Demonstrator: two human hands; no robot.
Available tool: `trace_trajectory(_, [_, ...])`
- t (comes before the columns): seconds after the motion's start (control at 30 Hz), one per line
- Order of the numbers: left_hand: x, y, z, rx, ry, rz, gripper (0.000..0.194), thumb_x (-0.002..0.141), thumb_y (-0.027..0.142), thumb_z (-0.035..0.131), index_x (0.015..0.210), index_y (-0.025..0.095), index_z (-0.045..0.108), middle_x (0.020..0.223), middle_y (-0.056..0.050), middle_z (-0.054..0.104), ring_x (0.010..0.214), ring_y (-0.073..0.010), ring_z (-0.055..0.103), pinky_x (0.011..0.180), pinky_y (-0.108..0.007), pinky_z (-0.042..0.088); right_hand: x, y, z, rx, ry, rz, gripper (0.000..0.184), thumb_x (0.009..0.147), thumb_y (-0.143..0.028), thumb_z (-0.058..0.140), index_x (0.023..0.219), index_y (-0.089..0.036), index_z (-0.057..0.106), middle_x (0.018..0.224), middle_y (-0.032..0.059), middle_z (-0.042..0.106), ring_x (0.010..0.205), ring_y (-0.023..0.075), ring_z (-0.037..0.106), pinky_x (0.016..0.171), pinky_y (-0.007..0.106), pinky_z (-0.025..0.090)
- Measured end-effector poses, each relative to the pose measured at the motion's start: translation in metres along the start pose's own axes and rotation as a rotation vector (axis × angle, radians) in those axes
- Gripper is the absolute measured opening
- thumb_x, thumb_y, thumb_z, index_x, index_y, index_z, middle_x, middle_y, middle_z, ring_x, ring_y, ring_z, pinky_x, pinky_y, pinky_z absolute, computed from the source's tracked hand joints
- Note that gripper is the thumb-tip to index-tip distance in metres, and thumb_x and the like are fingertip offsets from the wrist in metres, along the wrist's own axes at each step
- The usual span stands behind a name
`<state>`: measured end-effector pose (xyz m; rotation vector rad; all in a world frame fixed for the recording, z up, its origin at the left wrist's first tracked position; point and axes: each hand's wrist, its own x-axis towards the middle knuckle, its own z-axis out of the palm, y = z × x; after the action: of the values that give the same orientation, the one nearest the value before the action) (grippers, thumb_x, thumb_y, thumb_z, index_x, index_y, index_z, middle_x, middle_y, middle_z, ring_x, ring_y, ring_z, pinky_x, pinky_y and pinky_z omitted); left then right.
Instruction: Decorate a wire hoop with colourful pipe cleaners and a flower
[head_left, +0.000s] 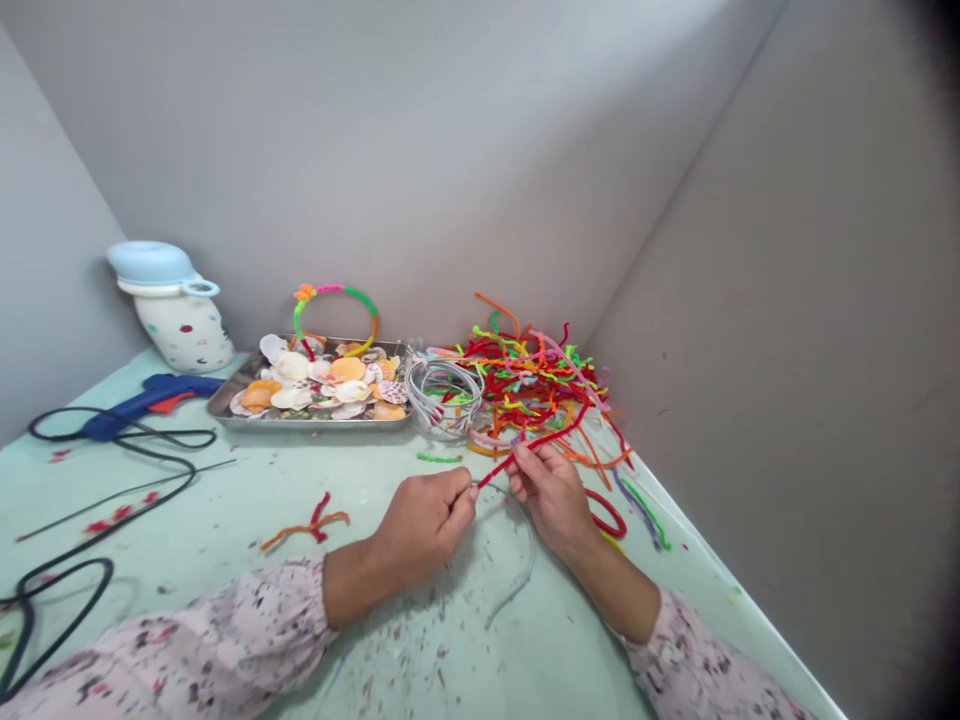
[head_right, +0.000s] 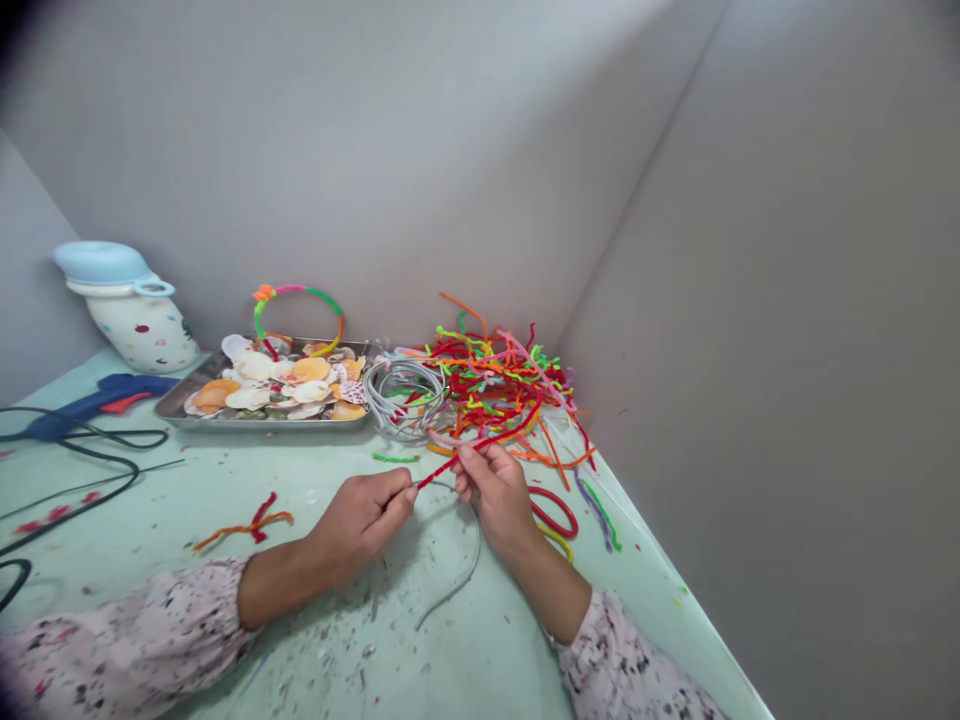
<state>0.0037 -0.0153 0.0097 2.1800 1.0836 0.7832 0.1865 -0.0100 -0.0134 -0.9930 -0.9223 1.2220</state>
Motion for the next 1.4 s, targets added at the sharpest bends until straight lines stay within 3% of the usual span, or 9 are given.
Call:
trace_trajectory(0.17, [-0.005,0.007,0.001,0.013,-0.043,0.136,0.026,0.088,0.023,0.037,0.063,0.019,0.033,0.057,0.004,0.034,0.054,-0.01,0.034,0.056,-0.025,0.025,-0.001,-0.001,0.001,-0.026,0.003,0.009,0.026,0.075,-0.04,0.069,0.07,-0.018,0.056,0.057,-0.0031,0.058,0.046,0.0072,0.049,0.043,0.018,0.037])
trace_trajectory(0.27, [-0.006,0.008,0.0,-0.064,-0.045,0.147,0.028,0.089,0.025,0.037,0.062,0.018,0.036,0.057,0.004,0.034,0.054,-0.0097,0.033,0.055,-0.024,0.026,-0.001,-0.002,-0.001,-0.029,-0.034,0.017,0.026,0.075,-0.04,0.068,0.07,-0.018,0.056,0.058,-0.0025,0.059,0.047,0.0076,0.049,0.044,0.019,0.037])
trace_trajectory(0.53, [0.001,0.001,0.004,-0.406,0.003,-0.067,0.028,0.087,0.041,0.046,0.096,0.016,0.056,0.07,0.001,0.054,0.061,-0.0112,0.047,0.057,-0.022,0.035,-0.009,-0.002,0.003,-0.169,-0.136,0.0,0.024,0.078,-0.04,0.065,0.073,-0.018,0.056,0.059,-0.0032,0.058,0.05,0.0086,0.049,0.047,0.02,0.037])
trace_trajectory(0.67, [0.002,-0.001,0.007,-0.378,-0.019,-0.059,0.024,0.086,0.037,0.049,0.087,0.015,0.06,0.069,0.001,0.056,0.06,-0.0109,0.046,0.057,-0.022,0.034,-0.012,-0.004,0.005,-0.276,-0.169,-0.034,0.025,0.079,-0.039,0.064,0.07,-0.018,0.055,0.054,-0.0044,0.055,0.048,0.0088,0.047,0.05,0.021,0.038])
trace_trajectory(0.8, [0.002,-0.001,0.005,-0.31,0.027,-0.065,0.026,0.088,0.034,0.044,0.077,0.016,0.058,0.064,0.001,0.052,0.06,-0.0111,0.043,0.057,-0.022,0.033,-0.009,-0.002,0.003,-0.182,-0.145,-0.049,0.021,0.078,-0.038,0.066,0.077,-0.018,0.058,0.058,-0.004,0.056,0.049,0.0086,0.047,0.048,0.021,0.037])
trace_trajectory(0.9, [0.003,-0.002,0.005,-0.251,0.037,-0.077,0.025,0.088,0.034,0.043,0.079,0.016,0.058,0.065,0.001,0.053,0.062,-0.012,0.045,0.059,-0.023,0.034,-0.006,-0.001,0.001,-0.094,-0.08,-0.021,0.023,0.076,-0.04,0.066,0.082,-0.018,0.059,0.062,-0.0026,0.058,0.049,0.0088,0.049,0.044,0.02,0.036])
trace_trajectory(1.2, [0.002,0.004,0.008,-0.174,-0.041,-0.091,0.022,0.088,0.035,0.042,0.084,0.019,0.057,0.071,0.001,0.057,0.065,-0.0134,0.049,0.063,-0.023,0.035,-0.002,-0.004,0.0,-0.099,0.011,-0.017,0.029,0.076,-0.045,0.065,0.07,-0.019,0.056,0.055,-0.0043,0.055,0.044,0.0071,0.045,0.042,0.019,0.033])
trace_trajectory(1.4, [-0.002,0.008,0.005,-0.216,-0.08,-0.08,0.022,0.089,0.035,0.042,0.082,0.019,0.055,0.062,0.004,0.049,0.058,-0.0111,0.042,0.056,-0.022,0.031,-0.002,-0.008,-0.002,-0.195,-0.067,-0.07,0.028,0.079,-0.043,0.063,0.067,-0.019,0.055,0.056,-0.0038,0.055,0.048,0.008,0.046,0.046,0.02,0.035])
